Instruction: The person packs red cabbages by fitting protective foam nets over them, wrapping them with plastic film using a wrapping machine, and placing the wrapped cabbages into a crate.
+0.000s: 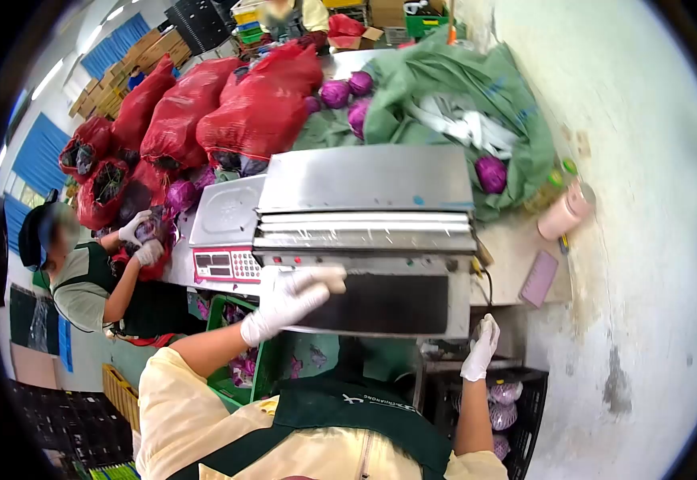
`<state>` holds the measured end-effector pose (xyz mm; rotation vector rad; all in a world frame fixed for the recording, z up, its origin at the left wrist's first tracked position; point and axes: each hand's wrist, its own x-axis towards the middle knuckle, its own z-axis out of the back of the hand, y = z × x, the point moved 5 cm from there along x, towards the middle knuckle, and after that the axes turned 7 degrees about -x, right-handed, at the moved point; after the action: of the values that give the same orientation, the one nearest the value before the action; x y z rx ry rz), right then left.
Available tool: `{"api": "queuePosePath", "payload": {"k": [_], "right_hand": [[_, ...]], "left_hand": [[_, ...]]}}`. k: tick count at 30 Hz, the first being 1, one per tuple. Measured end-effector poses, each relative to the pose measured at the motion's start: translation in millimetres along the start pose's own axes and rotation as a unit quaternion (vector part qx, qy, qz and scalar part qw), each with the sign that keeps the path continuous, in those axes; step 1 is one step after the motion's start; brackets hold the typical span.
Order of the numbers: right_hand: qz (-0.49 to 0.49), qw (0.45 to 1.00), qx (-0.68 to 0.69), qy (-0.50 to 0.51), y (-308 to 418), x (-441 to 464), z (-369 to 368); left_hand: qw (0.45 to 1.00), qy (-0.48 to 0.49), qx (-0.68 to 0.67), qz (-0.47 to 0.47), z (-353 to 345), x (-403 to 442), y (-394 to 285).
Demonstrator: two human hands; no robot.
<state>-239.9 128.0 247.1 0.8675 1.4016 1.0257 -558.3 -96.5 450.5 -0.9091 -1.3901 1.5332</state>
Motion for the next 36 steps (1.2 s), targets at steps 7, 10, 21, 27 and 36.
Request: {"api": "queuePosePath", "payload": {"k": [7, 10, 21, 27, 36], "right_hand": [[-0.017, 0.999, -0.002, -0.031, -14.5, 29.7, -37.4], [0.069, 0.977, -0.195, -0.055, 29.7, 4.9, -49.1], [0.066, 0.941, -0.303, -0.138, 27.5, 7.3, -36.7], [0.034, 0.958, -0.253, -0.130, 14.2, 6.3, -29.0], [0.051, 0.952, -0.285, -0.102, 16.8, 7.6, -30.6]], "left_hand": [[0.970, -0.233, -0.001, -0.074, 228.9, 196.4, 44.6], [0.897, -0.245, 0.357, -0.088, 265.4, 300.8, 64.8], [0.881, 0.046, 0.468, 0.059, 204.4, 505.8, 140.8], [0.979, -0.134, 0.149, 0.048, 268.6, 492.8, 194.6], [0.937, -0.181, -0.235, 0.183, 308.6, 379.4, 115.3]]}}
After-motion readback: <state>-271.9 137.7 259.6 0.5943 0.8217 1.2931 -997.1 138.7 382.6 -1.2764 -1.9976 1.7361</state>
